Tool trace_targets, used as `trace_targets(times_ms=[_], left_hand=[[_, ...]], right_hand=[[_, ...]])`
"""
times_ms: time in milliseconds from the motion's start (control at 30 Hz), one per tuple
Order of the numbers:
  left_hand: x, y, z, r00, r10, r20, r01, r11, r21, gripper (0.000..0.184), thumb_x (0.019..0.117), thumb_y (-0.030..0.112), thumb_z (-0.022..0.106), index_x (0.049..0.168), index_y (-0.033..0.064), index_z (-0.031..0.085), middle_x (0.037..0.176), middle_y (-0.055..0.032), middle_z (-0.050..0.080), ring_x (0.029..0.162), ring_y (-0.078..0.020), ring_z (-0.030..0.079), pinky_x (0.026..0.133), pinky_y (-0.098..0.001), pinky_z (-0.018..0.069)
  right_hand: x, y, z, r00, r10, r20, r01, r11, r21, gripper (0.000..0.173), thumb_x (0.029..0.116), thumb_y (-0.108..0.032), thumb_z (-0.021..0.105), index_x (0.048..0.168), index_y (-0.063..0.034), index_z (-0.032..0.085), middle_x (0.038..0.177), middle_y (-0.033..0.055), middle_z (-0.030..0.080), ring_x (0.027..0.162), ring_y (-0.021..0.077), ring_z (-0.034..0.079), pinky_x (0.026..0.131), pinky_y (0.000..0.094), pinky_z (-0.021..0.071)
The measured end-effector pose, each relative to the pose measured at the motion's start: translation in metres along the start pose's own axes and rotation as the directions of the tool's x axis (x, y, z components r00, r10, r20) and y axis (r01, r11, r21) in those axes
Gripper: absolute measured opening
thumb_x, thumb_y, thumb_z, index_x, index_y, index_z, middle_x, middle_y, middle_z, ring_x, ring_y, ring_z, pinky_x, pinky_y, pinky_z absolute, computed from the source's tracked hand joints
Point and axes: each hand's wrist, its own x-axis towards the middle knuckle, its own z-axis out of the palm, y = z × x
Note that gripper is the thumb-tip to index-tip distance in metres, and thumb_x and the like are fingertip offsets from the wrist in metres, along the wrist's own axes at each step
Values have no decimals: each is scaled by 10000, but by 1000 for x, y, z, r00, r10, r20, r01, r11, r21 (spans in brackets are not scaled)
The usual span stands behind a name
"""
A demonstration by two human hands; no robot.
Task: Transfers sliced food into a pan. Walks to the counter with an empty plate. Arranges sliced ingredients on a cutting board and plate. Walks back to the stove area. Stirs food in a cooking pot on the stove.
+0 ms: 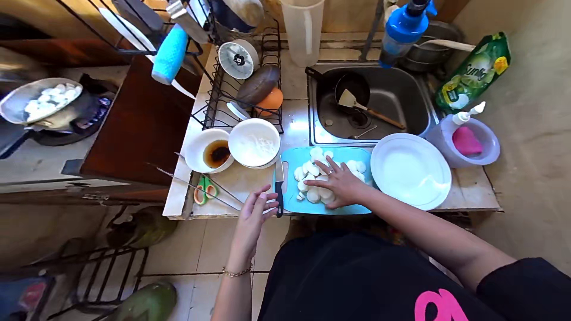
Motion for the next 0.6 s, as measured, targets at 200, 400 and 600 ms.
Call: trace_targets(times_ms=[200, 400, 600], left_hand=[[3, -25, 36, 990, 14, 141, -35, 988, 148, 426, 1089, 207, 406, 1455, -3, 466, 1359, -208, 571, 1131, -273, 652, 916, -423, 564], [22, -34, 83, 986, 29, 162, -90, 919, 385, 548, 1058, 238, 517, 1564, 74, 381, 1569, -274, 325, 1221, -350, 589, 975, -438, 528], [27, -40, 96, 991, 79, 108, -117, 900, 420, 451, 1047, 173, 531, 1472, 27, 490, 1532, -301, 315, 1097, -302, 617, 873, -366, 548]], right_hand=[[2, 12, 4, 996, -62, -71, 59, 997, -47, 854, 818, -435, 810, 1565, -434, 396, 1667, 259, 242, 1495, 576, 203, 1059, 764, 284], [5, 19, 2, 989, -109, -99, 105, 994, -41, 733, 829, -375, 807, 1500, -299, 520, 1615, 264, 340, 1416, 562, 343, 1037, 718, 335], [9, 24, 1, 982, -142, -121, 142, 990, -8, 727, 831, -414, 816, 1487, -287, 531, 1602, 278, 340, 1403, 555, 358, 1029, 709, 347]])
